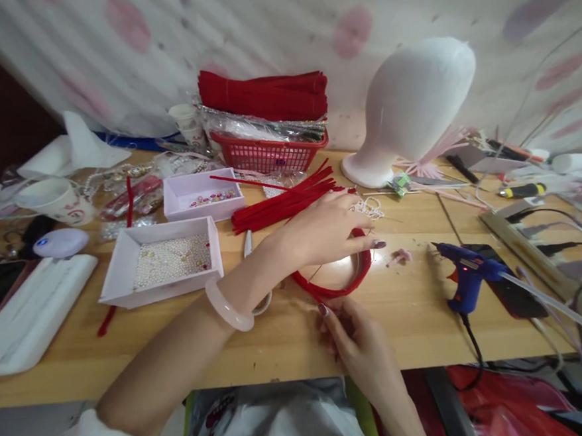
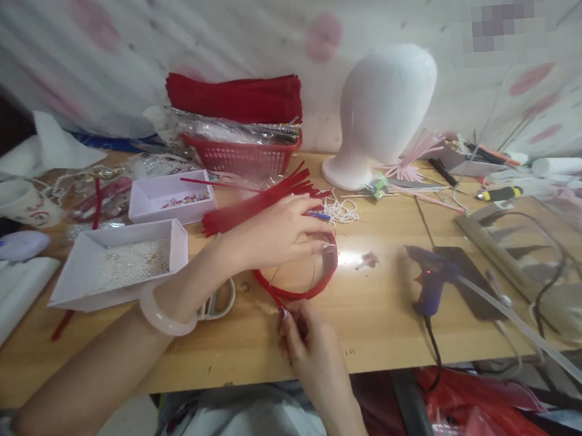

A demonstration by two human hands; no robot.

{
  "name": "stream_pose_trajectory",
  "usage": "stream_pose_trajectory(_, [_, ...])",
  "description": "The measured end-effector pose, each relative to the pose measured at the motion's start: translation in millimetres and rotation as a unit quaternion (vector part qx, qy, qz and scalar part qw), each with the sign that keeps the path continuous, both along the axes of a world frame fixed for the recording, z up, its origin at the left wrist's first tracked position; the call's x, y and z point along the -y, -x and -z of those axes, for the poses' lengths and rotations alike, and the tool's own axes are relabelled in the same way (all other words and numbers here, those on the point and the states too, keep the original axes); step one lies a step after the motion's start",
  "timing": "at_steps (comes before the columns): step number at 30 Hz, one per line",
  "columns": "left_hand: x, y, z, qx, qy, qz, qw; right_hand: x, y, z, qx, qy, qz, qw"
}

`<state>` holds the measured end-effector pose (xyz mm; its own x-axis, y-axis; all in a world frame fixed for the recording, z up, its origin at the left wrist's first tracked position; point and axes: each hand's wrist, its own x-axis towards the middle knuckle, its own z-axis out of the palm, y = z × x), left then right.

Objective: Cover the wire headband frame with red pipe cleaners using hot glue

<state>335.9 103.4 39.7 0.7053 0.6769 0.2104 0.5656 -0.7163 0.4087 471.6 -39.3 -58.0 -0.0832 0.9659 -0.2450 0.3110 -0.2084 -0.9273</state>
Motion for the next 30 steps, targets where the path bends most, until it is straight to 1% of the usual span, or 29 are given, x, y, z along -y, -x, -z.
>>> stream_pose_trajectory(3, [-4.0,-2.1,5.7,-0.013,0.020,0.011,1.000,-2.6,-4.9,-1.4,0.006,-0.003,0.005,1.000])
stream_pose_trajectory(9, [-9.5,2.7,6.7,0.005,0.013,0.041,0.999,-12.3,-19.3,-4.0,0.044,0.006,-0.003,0.999])
stream_pose_trajectory(14, [-17.6,5.1,0.9,-0.012,0.044,0.078,0.996,-25.1,-50.7,-6.7,0.142,-0.037,0.017,0.989])
stream_pose_trajectory(17, [-20.0,5.7,-3.3,-0.021,0.048,0.093,0.994,-33.5,-71.5,-9.3,0.203,-0.055,0.009,0.977])
stream_pose_trajectory(19, [-20.3,5.8,-4.3,-0.021,0.047,0.093,0.994,-39.0,-81.6,-10.5,0.235,-0.093,-0.002,0.968])
stream_pose_trajectory(22, [-19.7,6.3,-3.4,-0.014,0.046,0.090,0.995,-47.6,-89.9,-9.2,0.255,-0.209,-0.020,0.944])
stream_pose_trajectory(25, [-19.3,7.9,-1.5,-0.001,0.044,0.095,0.994,-56.0,-93.0,-4.9,0.268,-0.316,-0.037,0.909])
stream_pose_trajectory(27, [-19.6,9.2,-0.5,0.010,0.045,0.104,0.993,-59.9,-93.5,-2.5,0.281,-0.351,-0.055,0.892])
stream_pose_trajectory(28, [-19.9,9.7,-0.3,0.017,0.045,0.109,0.993,-61.0,-93.4,-2.0,0.282,-0.359,-0.063,0.887])
stream_pose_trajectory(30, [-20.8,10.1,-0.1,0.026,0.047,0.118,0.991,-61.0,-92.7,-2.8,0.271,-0.349,-0.079,0.894])
